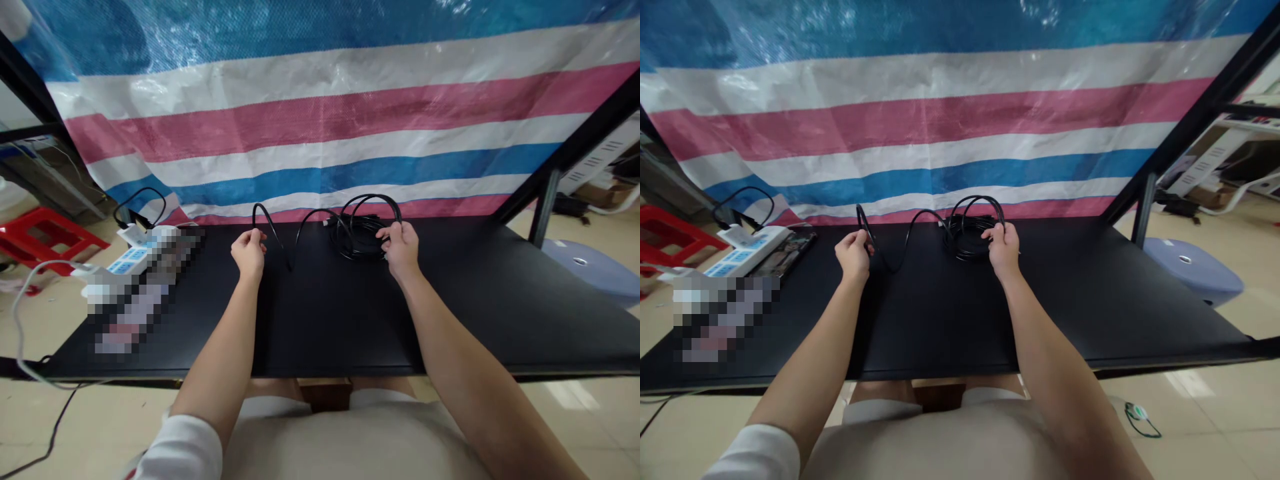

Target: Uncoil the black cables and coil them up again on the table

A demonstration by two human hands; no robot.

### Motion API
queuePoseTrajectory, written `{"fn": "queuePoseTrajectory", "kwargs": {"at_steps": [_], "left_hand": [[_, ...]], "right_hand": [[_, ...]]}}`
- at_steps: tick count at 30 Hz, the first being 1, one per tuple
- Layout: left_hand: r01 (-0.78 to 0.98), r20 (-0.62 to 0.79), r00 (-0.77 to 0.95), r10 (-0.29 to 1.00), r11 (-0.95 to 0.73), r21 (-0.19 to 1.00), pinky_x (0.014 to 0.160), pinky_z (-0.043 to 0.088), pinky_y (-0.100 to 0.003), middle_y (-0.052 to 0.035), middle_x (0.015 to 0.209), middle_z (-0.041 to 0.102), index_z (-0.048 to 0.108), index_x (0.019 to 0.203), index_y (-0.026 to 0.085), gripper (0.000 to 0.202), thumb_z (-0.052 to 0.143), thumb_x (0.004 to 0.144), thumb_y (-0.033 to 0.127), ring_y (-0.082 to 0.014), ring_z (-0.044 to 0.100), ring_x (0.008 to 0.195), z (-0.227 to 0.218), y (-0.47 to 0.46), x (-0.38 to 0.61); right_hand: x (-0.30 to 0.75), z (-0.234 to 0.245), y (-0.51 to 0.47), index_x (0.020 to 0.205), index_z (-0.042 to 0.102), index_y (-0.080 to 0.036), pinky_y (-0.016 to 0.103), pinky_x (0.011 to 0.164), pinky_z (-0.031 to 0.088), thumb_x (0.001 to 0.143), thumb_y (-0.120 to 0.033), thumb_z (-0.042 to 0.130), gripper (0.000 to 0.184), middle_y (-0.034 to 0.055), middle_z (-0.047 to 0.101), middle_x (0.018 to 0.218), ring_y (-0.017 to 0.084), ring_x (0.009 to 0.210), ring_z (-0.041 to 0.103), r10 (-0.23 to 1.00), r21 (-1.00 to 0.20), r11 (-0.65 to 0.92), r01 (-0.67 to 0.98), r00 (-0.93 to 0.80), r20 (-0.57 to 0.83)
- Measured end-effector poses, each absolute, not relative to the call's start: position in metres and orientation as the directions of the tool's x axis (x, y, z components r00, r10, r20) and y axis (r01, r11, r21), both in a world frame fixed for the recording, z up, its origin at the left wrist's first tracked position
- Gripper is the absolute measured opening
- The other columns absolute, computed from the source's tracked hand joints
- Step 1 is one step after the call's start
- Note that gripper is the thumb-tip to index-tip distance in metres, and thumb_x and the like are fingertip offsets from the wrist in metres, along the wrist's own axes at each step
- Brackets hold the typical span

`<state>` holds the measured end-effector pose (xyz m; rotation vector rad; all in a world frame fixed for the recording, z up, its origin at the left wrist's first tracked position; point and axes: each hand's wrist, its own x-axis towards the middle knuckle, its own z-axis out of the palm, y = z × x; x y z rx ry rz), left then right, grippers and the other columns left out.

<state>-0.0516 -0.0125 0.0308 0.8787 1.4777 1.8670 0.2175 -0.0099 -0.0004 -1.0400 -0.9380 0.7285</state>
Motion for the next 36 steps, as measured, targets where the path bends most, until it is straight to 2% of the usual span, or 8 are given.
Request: {"fn": "queuePoseTrajectory", "kwargs": {"at_steps": [4,8,11,15,20,26,32,36], "left_hand": [[-0.156,0.184,-0.557,0.81,-0.319,0.935,0.038,0.03,-0.019,0.0041,0.044,0.048,0.057,0.055,0.017,0.015,0.056,0.07,0.016,-0.0062,0.038,0.035,0.033,-0.013,-0.048],[-0.203,0.218,-0.442,0.87,-0.334,0.921,0.042,0.033,-0.02,0.0047,0.043,0.047,0.06,0.057,0.017,0.012,0.061,0.069,0.019,-0.0068,0.041,0.038,0.028,-0.014,-0.037],[-0.224,0.205,-0.37,0.906,-0.302,0.927,0.044,0.034,-0.02,0.0046,0.044,0.047,0.058,0.054,0.017,0.017,0.065,0.07,0.019,-0.0068,0.042,0.039,0.023,-0.016,-0.024],[-0.281,0.177,-0.322,0.93,-0.272,0.92,0.045,0.033,-0.019,0.0046,0.043,0.046,0.054,0.052,0.017,0.024,0.065,0.073,0.015,-0.0063,0.041,0.04,0.022,-0.019,-0.013],[-0.378,0.106,-0.361,0.926,-0.25,0.892,0.048,0.035,-0.019,0.0062,0.044,0.041,0.049,0.053,0.018,0.03,0.066,0.077,0.019,-0.0059,0.04,0.04,0.026,-0.019,-0.014],[-0.333,0.183,-0.337,0.924,-0.298,0.894,0.05,0.036,-0.02,0.0054,0.043,0.043,0.049,0.051,0.018,0.031,0.066,0.077,0.018,-0.0065,0.041,0.042,0.026,-0.02,-0.011],[-0.362,0.188,-0.3,0.935,-0.294,0.885,0.049,0.037,-0.021,0.0054,0.044,0.043,0.052,0.054,0.018,0.027,0.067,0.076,0.021,-0.0071,0.04,0.042,0.026,-0.022,-0.008],[-0.388,0.181,-0.2,0.963,-0.248,0.888,0.046,0.036,-0.021,0.0052,0.043,0.041,0.049,0.052,0.018,0.032,0.071,0.073,0.028,-0.0071,0.039,0.041,0.025,-0.024,-0.004]], "right_hand": [[0.214,0.004,-0.01,0.069,0.045,-0.024,0.018,0.036,0.028,0.071,-0.063,0.061,0.043,-0.0094,0.038,0.049,0.006,0.039,0.032,0.853,-0.893,0.394,-0.217,0.447,0.267],[0.207,0.006,-0.014,0.068,0.044,-0.024,0.02,0.036,0.028,0.071,-0.068,0.058,0.046,-0.0089,0.034,0.049,0.007,0.041,0.033,0.872,-0.895,0.388,-0.219,0.401,0.28],[0.197,0.005,-0.02,0.067,0.039,-0.025,0.022,0.042,0.032,0.064,-0.066,0.066,0.05,-0.0085,0.039,0.054,0.008,0.046,0.035,0.847,-0.903,0.428,-0.034,0.363,0.387],[0.184,0.002,-0.03,0.073,0.038,-0.026,0.028,0.059,0.041,0.037,-0.044,0.086,0.063,-0.0054,0.05,0.07,0.012,0.062,0.046,0.8,-0.827,0.492,0.271,0.233,0.552],[0.18,0.0,-0.031,0.075,0.038,-0.027,0.032,0.063,0.04,0.056,-0.037,0.074,0.041,-0.003,0.051,0.072,0.015,0.064,0.046,0.776,-0.804,0.473,0.36,0.262,0.574],[0.179,-0.001,-0.031,0.08,0.038,-0.027,0.031,0.061,0.041,0.039,-0.039,0.082,0.061,-0.0015,0.055,0.082,0.015,0.068,0.049,0.79,-0.798,0.538,0.271,0.169,0.589],[0.17,-0.001,-0.031,0.072,0.036,-0.026,0.03,0.059,0.042,0.061,-0.029,0.065,0.031,-0.0028,0.057,0.07,0.014,0.06,0.05,0.81,-0.822,0.5,0.272,0.191,0.555],[0.169,0.0,-0.028,0.068,0.035,-0.026,0.03,0.062,0.044,0.065,-0.033,0.062,0.028,-0.0045,0.053,0.063,0.013,0.059,0.049,0.837,-0.861,0.468,0.2,0.212,0.504]]}}
